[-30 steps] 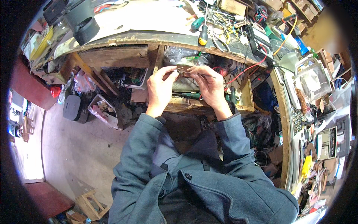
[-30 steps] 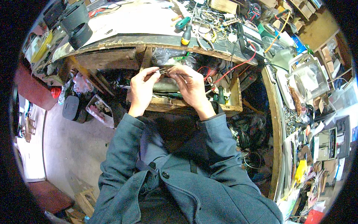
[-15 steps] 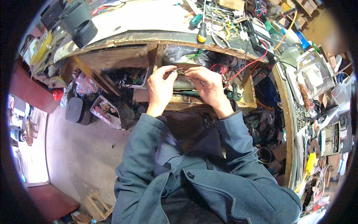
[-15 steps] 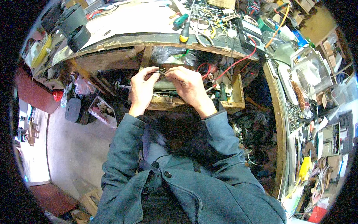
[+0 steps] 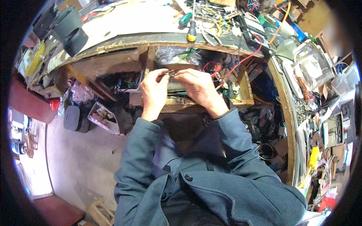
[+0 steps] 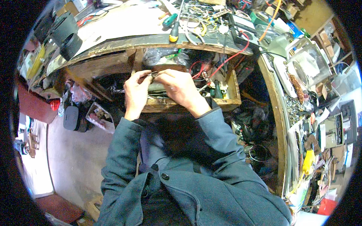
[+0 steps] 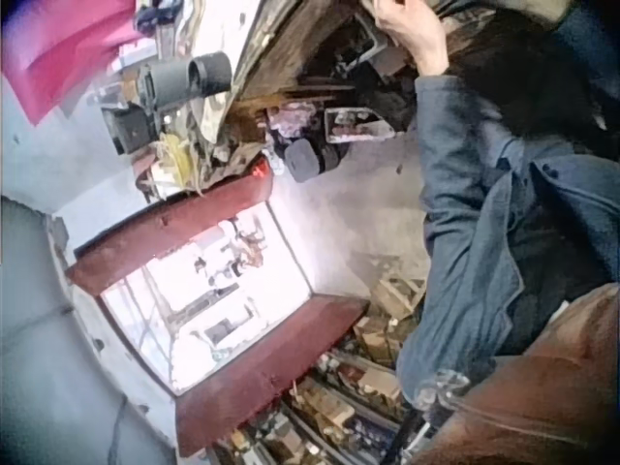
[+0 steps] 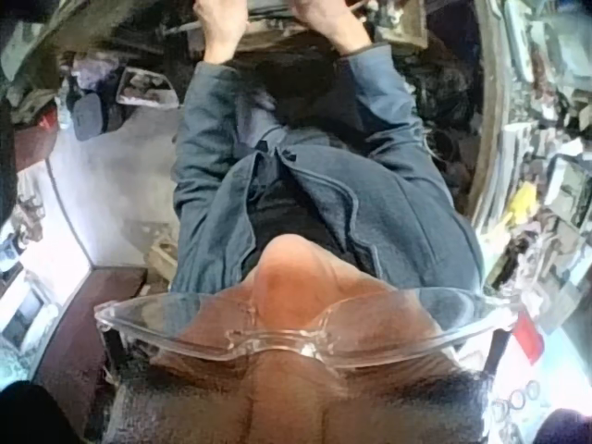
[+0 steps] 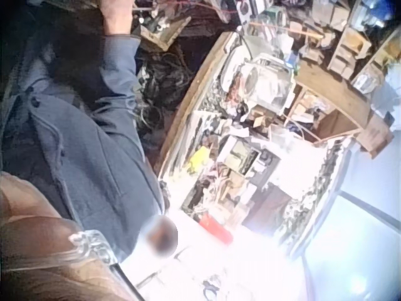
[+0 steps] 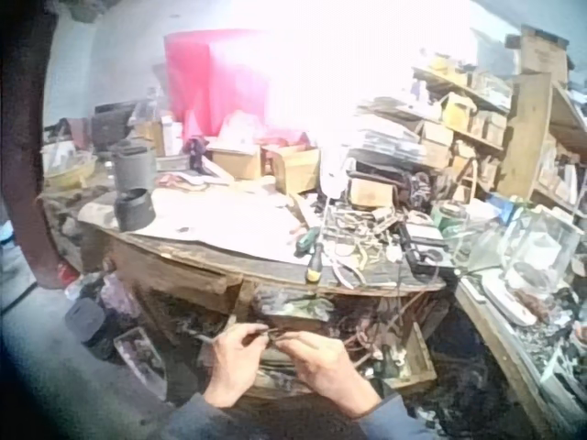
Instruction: The person works at a cluttered workbench, using a soldering iron and pliers to manipulate small electronic components and wires. They repeatedly heat and adjust connections on a small device, occasionally retrieving additional items from a drawer.
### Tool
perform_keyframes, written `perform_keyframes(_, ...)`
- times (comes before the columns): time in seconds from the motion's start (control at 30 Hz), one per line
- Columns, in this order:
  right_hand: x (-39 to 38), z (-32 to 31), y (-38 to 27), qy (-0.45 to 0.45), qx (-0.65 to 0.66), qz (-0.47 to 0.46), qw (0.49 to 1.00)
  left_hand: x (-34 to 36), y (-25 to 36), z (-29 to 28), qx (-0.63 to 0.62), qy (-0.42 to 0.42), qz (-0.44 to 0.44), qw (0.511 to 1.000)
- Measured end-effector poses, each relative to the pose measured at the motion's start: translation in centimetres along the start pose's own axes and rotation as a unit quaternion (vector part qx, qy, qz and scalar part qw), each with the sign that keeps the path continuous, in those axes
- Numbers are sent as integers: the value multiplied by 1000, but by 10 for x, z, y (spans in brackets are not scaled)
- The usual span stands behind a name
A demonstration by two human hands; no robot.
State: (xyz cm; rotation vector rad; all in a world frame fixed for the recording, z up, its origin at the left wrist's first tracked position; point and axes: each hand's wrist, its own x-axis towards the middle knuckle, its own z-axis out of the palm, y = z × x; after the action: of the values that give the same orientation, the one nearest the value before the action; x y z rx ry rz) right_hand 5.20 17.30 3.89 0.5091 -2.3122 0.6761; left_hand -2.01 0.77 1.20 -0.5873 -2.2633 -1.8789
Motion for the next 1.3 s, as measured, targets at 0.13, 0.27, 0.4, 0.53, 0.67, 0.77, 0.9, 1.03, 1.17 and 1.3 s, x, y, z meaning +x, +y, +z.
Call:
perform_keyframes(0.13,2,-4,-5,-8,-8,-4,1000,-1,1,2,49,9,44,998)
perform_keyframes(0.27,3,-1,-2,13,27,20,999,1,0,-1,-1,6,34,999)
perform_keyframes(0.4,7,1,-5,35,86,50,994,2,-2,-2,-53,-9,3,999)
perform_keyframes(0.53,9,0,-13,53,135,83,986,3,12,-7,-33,-2,-18,999)
perform_keyframes(0.67,4,3,-10,77,155,124,977,7,-5,-1,-124,-2,-31,992)
perform_keyframes(0.77,5,7,-13,88,107,94,986,10,-6,-5,-126,-26,-72,989)
perform_keyframes(0.9,5,6,-15,78,82,85,990,13,-7,-4,-191,-62,-117,973)
perform_keyframes(1.03,7,8,-16,81,71,55,993,12,0,-6,-211,-71,-108,969)
perform_keyframes(1.17,6,5,-13,91,32,31,995,10,0,-1,-93,-56,-36,993)
perform_keyframes(1.3,4,7,-13,82,23,23,996,10,-4,-3,-203,-83,-66,973)
